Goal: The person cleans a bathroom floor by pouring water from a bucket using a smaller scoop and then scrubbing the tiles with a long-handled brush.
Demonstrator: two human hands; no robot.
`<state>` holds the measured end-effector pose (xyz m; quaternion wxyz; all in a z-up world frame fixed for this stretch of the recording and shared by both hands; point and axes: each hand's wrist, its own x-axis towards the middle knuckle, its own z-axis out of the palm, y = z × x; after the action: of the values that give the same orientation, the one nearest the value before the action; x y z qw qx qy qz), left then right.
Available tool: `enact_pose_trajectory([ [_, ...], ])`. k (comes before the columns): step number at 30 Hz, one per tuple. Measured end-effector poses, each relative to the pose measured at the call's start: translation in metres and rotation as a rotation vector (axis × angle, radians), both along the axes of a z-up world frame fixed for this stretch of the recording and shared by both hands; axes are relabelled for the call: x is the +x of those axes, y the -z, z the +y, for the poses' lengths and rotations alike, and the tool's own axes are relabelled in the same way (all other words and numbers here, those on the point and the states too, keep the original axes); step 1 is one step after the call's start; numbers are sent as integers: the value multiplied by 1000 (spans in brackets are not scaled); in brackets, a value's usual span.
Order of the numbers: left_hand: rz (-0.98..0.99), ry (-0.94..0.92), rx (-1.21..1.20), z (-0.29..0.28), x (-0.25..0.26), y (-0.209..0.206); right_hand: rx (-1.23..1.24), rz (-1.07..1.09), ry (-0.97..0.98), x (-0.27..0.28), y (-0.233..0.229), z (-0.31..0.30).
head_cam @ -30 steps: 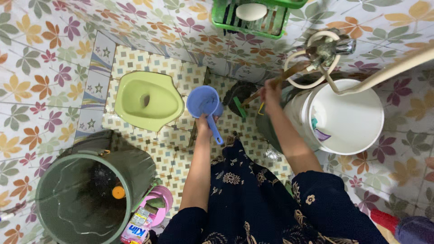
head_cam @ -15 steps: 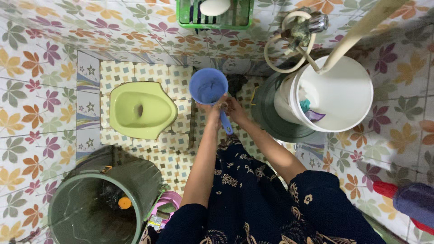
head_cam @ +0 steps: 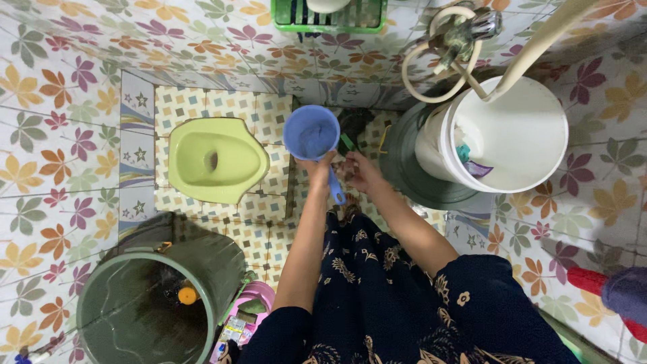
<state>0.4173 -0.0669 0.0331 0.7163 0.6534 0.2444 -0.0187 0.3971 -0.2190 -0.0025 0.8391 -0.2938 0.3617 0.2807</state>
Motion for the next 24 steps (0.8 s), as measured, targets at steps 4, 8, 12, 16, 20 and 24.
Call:
enact_pose_trajectory([
  [4,49,-79,40,30,-8,-11,-24,220,155,-23,9,20],
  [8,301,-153,-175,55,-26,-50,158,424,389,-53,6,48],
  [12,285,-177,-279,74,-58,-55,115,296,330,-92,0,63],
  [16,335,-161,-298,96,-93,-43,426,322,453,-130,0,78],
  [20,374,-145,-297,121,-125,-31,622,330,482,-163,-6,83],
  [24,334,-154,-337,138,-148,-11,564,254,505,-189,-9,88],
])
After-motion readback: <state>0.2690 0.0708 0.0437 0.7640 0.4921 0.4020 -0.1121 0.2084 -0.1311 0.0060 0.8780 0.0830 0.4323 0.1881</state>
